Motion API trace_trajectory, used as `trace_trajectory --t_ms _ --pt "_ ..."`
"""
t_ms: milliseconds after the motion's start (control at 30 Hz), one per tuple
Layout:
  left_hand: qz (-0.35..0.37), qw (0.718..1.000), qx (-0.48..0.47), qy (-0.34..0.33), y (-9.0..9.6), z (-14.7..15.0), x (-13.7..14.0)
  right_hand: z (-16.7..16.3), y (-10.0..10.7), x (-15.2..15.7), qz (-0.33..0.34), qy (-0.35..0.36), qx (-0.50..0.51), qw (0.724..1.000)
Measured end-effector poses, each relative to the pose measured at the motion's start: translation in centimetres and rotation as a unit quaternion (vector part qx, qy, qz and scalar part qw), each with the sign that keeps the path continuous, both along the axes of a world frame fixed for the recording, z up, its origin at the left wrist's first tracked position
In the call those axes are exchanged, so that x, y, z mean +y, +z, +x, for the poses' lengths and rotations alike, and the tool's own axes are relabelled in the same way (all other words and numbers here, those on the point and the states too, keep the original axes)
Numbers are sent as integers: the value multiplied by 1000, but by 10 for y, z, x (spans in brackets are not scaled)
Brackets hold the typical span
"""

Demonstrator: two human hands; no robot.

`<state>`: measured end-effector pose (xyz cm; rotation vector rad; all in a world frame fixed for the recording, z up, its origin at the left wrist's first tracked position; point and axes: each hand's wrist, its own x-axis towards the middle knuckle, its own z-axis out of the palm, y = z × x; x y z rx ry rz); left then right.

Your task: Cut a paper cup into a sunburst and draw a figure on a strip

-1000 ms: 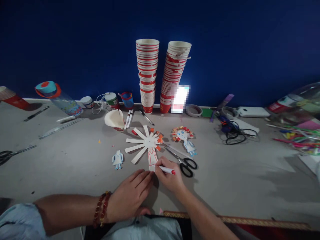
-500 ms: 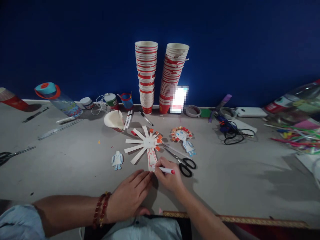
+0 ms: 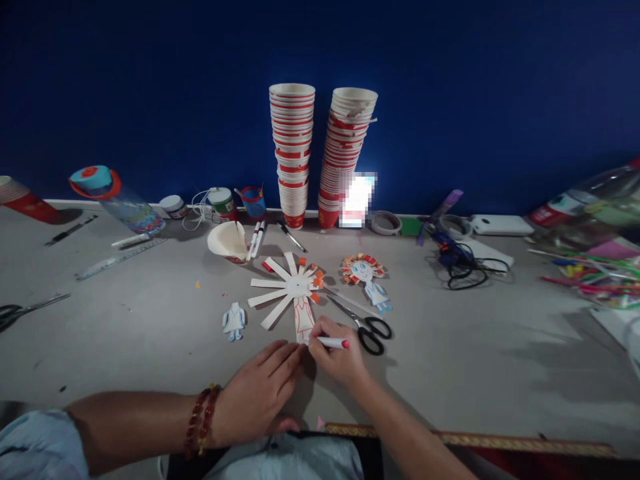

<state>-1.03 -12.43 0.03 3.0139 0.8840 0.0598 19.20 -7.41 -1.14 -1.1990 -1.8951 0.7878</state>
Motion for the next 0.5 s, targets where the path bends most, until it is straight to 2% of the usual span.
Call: trace_trajectory --t_ms 500 --pt "-4 1000 -2 -1 0 0 0 0 -2 -1 -17 -19 21 999"
